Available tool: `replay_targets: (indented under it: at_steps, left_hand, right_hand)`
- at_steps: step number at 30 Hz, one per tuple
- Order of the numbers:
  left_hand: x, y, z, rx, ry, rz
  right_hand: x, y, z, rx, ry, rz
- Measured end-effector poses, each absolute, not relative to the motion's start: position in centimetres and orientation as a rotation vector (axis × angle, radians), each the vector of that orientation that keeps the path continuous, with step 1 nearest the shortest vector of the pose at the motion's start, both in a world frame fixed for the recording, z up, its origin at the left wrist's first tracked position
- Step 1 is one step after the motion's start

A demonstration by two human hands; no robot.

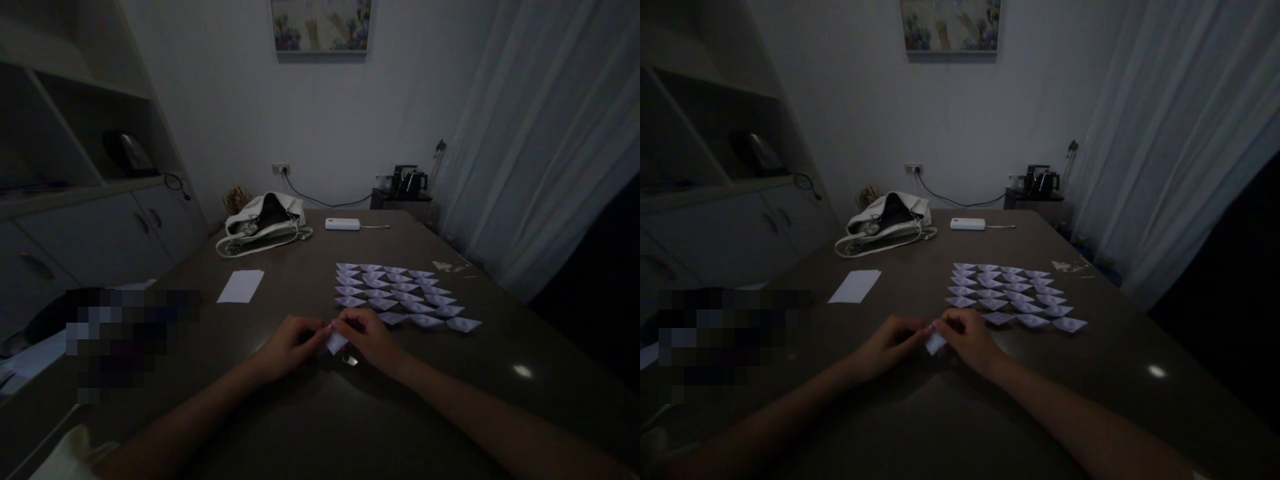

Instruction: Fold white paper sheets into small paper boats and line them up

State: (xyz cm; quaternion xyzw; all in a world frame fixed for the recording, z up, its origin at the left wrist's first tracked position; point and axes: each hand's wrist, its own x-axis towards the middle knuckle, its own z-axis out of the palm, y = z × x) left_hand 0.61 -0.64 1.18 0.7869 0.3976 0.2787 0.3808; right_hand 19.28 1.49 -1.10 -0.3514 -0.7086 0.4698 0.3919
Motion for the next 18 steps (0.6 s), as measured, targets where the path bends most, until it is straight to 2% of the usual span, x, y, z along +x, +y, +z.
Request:
replay_targets:
  at_steps: [8, 18]
  left_hand:
    - [0.58, -0.72, 1.45, 1.917, 1.049, 0.839]
    - [0.75, -0.63, 1.56, 1.934, 1.066, 0.852]
  right_hand:
    - [19.38, 1.23, -0.47, -0.806, -1.860, 1.345]
    - [19.37, 1.44, -0.93, -0.761, -1.893, 1.342]
